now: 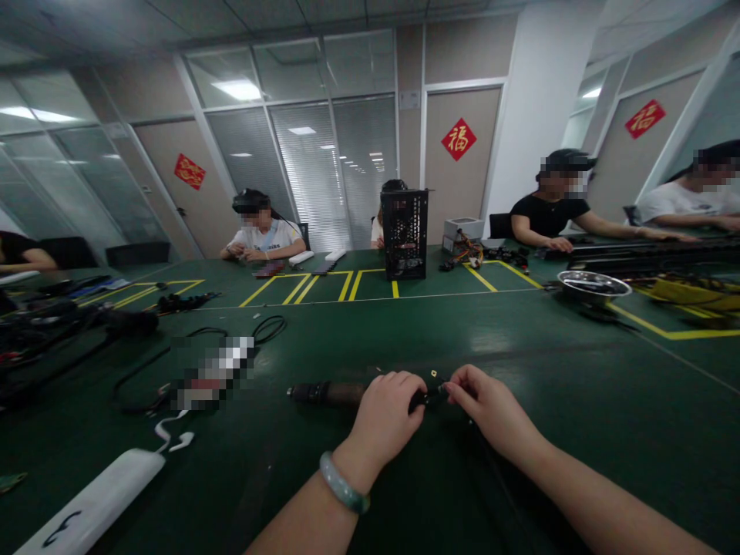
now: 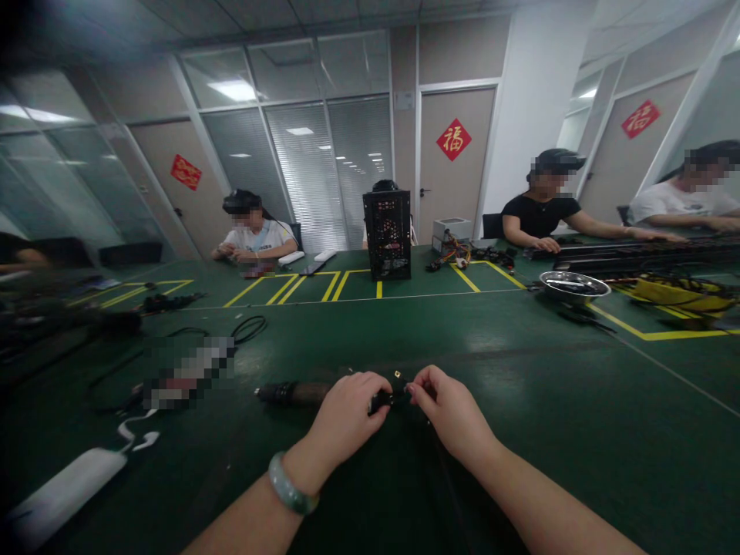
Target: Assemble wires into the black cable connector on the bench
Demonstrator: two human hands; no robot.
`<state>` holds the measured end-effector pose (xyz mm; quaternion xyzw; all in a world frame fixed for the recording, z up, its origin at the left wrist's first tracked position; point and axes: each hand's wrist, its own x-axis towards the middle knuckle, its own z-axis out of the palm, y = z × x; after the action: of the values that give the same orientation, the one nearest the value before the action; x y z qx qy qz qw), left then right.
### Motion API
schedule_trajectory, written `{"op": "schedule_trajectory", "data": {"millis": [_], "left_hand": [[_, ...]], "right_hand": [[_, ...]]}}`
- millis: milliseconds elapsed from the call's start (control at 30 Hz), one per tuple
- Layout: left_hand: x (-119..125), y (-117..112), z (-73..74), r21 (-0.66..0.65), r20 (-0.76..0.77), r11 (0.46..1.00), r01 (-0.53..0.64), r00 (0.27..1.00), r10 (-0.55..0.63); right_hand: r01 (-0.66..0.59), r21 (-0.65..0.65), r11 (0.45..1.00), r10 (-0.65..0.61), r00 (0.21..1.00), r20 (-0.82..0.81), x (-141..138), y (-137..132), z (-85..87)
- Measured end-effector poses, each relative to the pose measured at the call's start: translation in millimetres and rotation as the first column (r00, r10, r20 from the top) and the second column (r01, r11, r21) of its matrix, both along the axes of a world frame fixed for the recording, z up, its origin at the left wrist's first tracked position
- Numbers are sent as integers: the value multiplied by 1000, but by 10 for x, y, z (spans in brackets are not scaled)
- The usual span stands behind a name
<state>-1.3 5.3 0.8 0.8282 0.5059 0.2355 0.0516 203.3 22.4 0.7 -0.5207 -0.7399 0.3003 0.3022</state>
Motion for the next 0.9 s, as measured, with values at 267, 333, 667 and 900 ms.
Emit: {"op": "schedule_trajectory", "data": {"millis": [267, 333, 667, 900], "left_hand": [[5, -15, 5, -7, -8, 1000, 4, 1000, -4], [7, -16, 2, -6, -6, 1000, 1, 1000, -1], [-3, -7, -9, -18, 25, 1000, -4, 1000, 4], [3, -2, -12, -14, 30, 1000, 5, 1000, -4]], "right_hand": [[-101, -50, 994, 105, 991, 86, 19, -6, -2], [-100, -60, 993, 106, 988, 115, 24, -16, -6], [-51, 1, 999, 50, 977, 206, -1, -47, 9], [-43, -10, 999, 44, 987, 156, -22, -40, -27]]}}
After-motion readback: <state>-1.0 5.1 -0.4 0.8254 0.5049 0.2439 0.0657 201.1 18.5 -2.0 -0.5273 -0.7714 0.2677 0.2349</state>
